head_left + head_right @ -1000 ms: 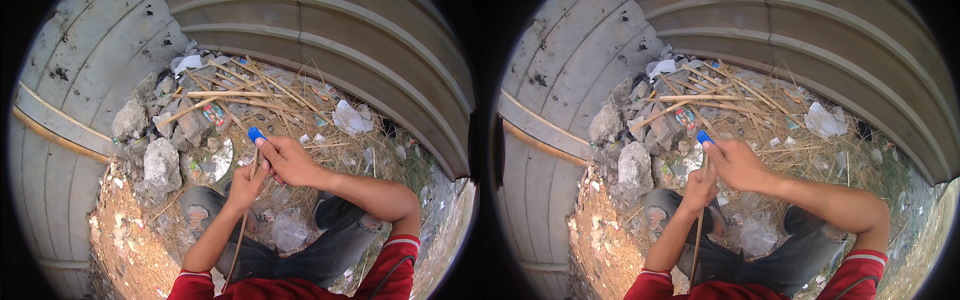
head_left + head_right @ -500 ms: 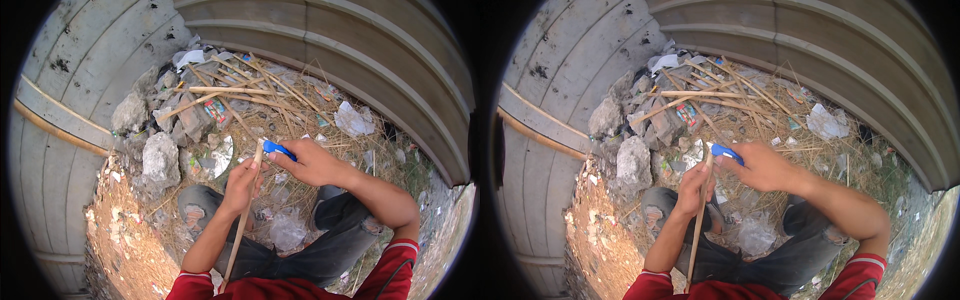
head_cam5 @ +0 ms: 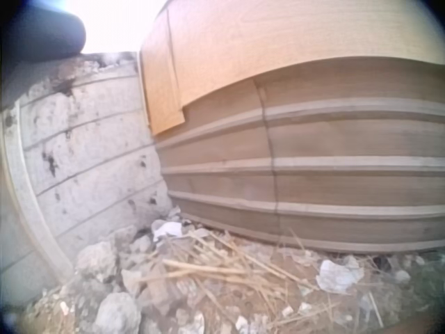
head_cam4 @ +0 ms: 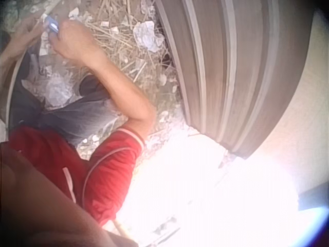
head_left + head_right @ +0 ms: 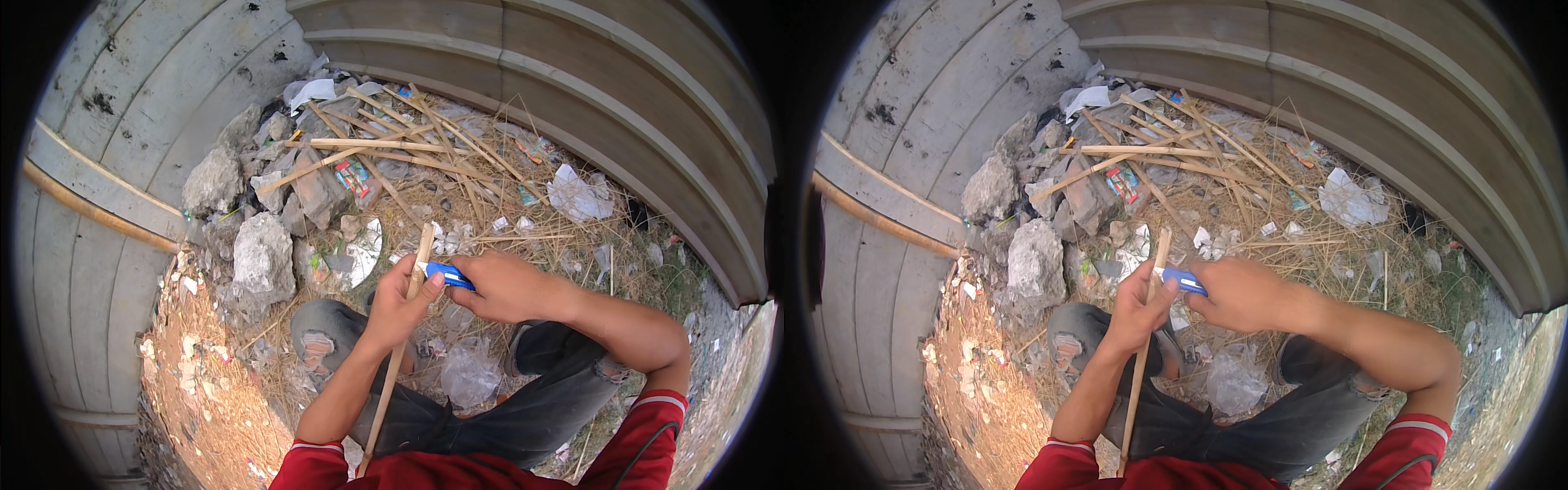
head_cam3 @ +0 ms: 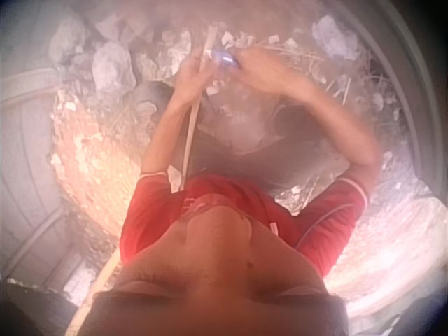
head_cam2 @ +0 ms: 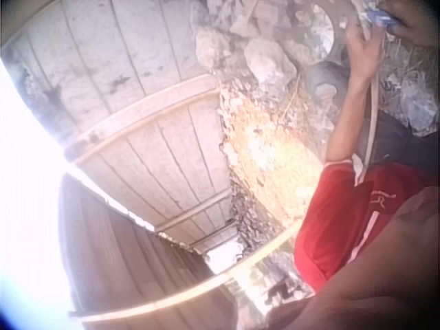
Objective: The person sits on the ground inside a concrete structure and uses a knife to shave thin strips from bamboo sticks. They repeatedly hold the bamboo and scrape the blade along its length to remove the outer layer, creating fine shavings.
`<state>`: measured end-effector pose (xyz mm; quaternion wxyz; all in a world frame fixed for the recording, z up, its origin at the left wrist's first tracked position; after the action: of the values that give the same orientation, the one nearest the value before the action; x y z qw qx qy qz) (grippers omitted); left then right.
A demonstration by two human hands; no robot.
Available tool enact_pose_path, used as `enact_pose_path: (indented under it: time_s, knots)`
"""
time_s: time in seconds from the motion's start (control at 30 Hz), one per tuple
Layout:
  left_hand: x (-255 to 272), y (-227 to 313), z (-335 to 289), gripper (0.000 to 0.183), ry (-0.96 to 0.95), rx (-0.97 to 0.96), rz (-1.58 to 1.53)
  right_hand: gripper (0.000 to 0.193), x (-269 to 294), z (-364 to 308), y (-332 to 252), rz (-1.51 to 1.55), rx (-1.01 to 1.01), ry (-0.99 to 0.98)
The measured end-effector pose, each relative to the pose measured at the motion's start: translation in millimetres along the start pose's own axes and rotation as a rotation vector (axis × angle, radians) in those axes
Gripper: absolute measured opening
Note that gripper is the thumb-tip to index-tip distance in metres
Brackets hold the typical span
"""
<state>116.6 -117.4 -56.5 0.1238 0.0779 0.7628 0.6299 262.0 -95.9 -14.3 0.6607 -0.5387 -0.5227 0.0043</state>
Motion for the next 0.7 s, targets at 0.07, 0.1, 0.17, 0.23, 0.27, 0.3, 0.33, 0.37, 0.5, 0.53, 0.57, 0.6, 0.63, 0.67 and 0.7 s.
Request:
enact_pose_path:
  time_s: [0.07,0.1,0.17,0.23,0.27,0.3,0.33,0.37,0.5,0.53,0.57,0.6,0.63,0.67,0.7]
  knots:
    - [-6,4,1,0.030,0.011,-0.057,0.017,0.035,-5,2,7,0.099,0.071,-0.083]
    - [-8,5,2,0.030,0.001,-0.064,0.028,0.036,-6,0,10,0.236,-0.055,-0.199]
    - [-8,4,1,0.032,-0.005,-0.059,0.059,0.039,-7,-5,7,0.511,-0.300,-0.440]
    - [-5,-2,0,0.035,-0.014,-0.027,0.104,0.042,-7,-8,7,0.627,-0.334,-0.554]
    - [-3,-5,0,0.036,-0.018,-0.004,0.130,0.043,-8,-10,7,0.684,-0.350,-0.612]
    - [-5,-4,0,0.037,-0.013,-0.009,0.151,0.044,-9,-12,10,0.723,-0.365,-0.653]
    - [-7,-3,1,0.038,-0.009,-0.015,0.171,0.045,-11,-13,14,0.761,-0.381,-0.694]
    - [-9,-2,2,0.038,-0.004,-0.021,0.192,0.046,-12,-15,16,0.799,-0.395,-0.735]
    - [-10,-3,3,0.039,-0.009,-0.090,0.206,0.032,-7,-15,14,0.812,-0.416,-0.809]
    - [-10,-3,3,0.039,-0.013,-0.077,0.211,0.031,-6,-13,13,0.807,-0.410,-0.806]
    - [-10,-3,3,0.039,-0.017,-0.064,0.216,0.030,-6,-13,14,0.801,-0.405,-0.803]
    - [-9,-2,3,0.039,0.001,-0.060,0.232,0.031,-9,-10,17,0.843,-0.374,-0.781]
    - [-9,-1,3,0.038,0.017,-0.056,0.248,0.031,-17,-7,23,0.886,-0.343,-0.757]
    - [-8,-1,4,0.038,0.034,-0.052,0.264,0.032,-22,-6,26,0.927,-0.312,-0.732]
    - [-5,-2,4,0.037,0.061,-0.065,0.278,0.029,-23,-5,24,0.950,-0.339,-0.656]
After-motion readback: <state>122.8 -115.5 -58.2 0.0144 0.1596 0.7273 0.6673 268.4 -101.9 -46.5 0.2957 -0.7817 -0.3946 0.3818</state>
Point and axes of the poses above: each hand's wrist, its own z-axis towards the middle knuckle, its own x-axis out of the back of the hand, y = z × x, the point moved 7 cm from there along z, towards the middle knuckle, and after that the axes turned 2 degrees about z, right-handed, at the moved point
